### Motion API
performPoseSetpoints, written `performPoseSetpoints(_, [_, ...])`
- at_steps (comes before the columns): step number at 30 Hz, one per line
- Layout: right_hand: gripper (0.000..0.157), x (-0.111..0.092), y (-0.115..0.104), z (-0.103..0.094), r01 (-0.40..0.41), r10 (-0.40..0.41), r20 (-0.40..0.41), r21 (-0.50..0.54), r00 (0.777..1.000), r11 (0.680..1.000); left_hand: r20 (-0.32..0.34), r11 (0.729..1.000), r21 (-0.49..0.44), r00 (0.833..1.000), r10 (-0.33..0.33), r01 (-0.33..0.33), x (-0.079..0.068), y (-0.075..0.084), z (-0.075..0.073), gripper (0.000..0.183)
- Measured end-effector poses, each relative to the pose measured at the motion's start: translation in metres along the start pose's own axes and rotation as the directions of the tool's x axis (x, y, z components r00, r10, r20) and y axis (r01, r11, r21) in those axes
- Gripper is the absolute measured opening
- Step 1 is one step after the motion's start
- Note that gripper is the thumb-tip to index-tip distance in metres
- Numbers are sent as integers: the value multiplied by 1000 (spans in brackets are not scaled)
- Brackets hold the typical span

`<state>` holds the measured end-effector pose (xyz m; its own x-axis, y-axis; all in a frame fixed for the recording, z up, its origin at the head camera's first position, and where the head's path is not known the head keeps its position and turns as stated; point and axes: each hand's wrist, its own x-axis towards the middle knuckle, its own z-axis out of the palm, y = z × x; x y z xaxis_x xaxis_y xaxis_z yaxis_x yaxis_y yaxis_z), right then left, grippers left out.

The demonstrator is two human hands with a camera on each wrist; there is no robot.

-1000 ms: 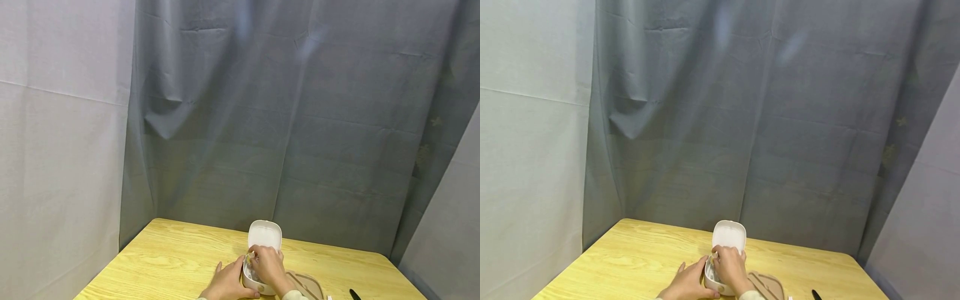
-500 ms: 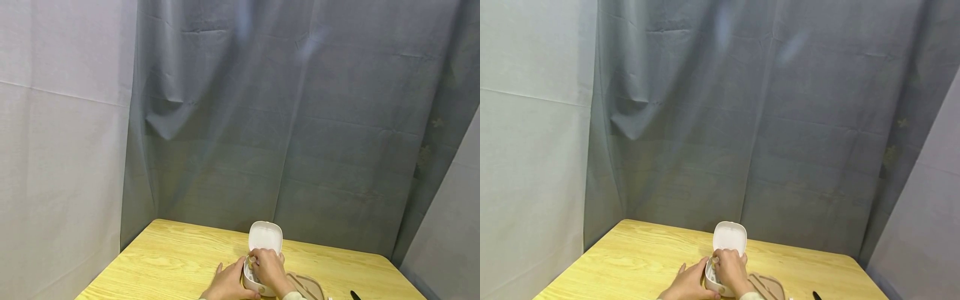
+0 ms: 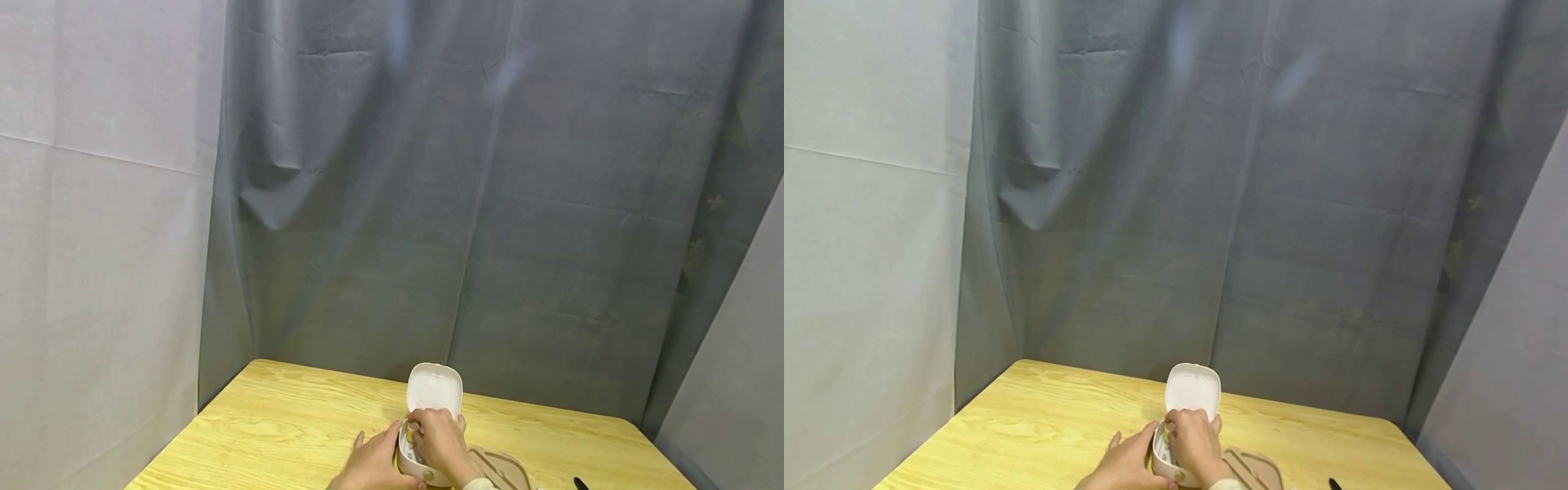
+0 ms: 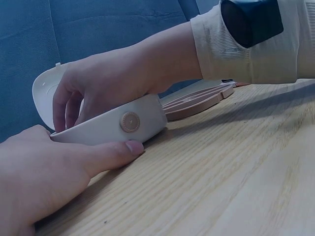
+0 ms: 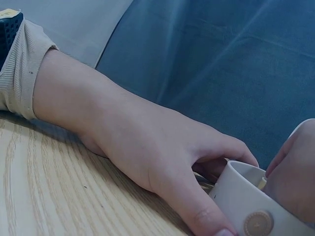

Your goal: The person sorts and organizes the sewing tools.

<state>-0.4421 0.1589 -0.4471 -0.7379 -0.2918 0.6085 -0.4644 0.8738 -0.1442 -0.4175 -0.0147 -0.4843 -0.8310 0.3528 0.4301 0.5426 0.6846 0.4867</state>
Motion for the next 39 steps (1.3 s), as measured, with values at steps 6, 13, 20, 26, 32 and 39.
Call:
performPoseSetpoints(6, [24, -1, 1, 1, 6, -6, 2, -3, 1000, 1000, 4, 1000, -12, 1000, 2, -2, 0, -2, 3, 107])
performPoseSetpoints(13, [23, -1, 0, 1, 9, -9, 10, -2, 1000, 1000, 20, 999, -32, 1000, -1, 2, 0, -5, 4, 107])
performPoseSetpoints(20, [24, -1, 0, 0, 11, -11, 6, -11, 1000, 1000, 20, 1000, -14, 1000, -8, 8, 0, -5, 4, 109])
performPoseSetpoints(26, [26, 0, -1, -1, 23, -23, 2, 4, 1000, 1000, 17, 1000, -9, 1000, -16, 16, 0, -4, 3, 109])
performPoseSetpoints(32, [28, 2, -1, -3, 41, -42, 9, 17, 999, 999, 15, 1000, -20, 1000, -18, 18, -1, -2, 1, 110])
performPoseSetpoints(39, [29, 2, -1, -3, 44, -44, 11, 8, 999, 999, 15, 1000, -25, 1000, -14, 15, 0, -1, 0, 110])
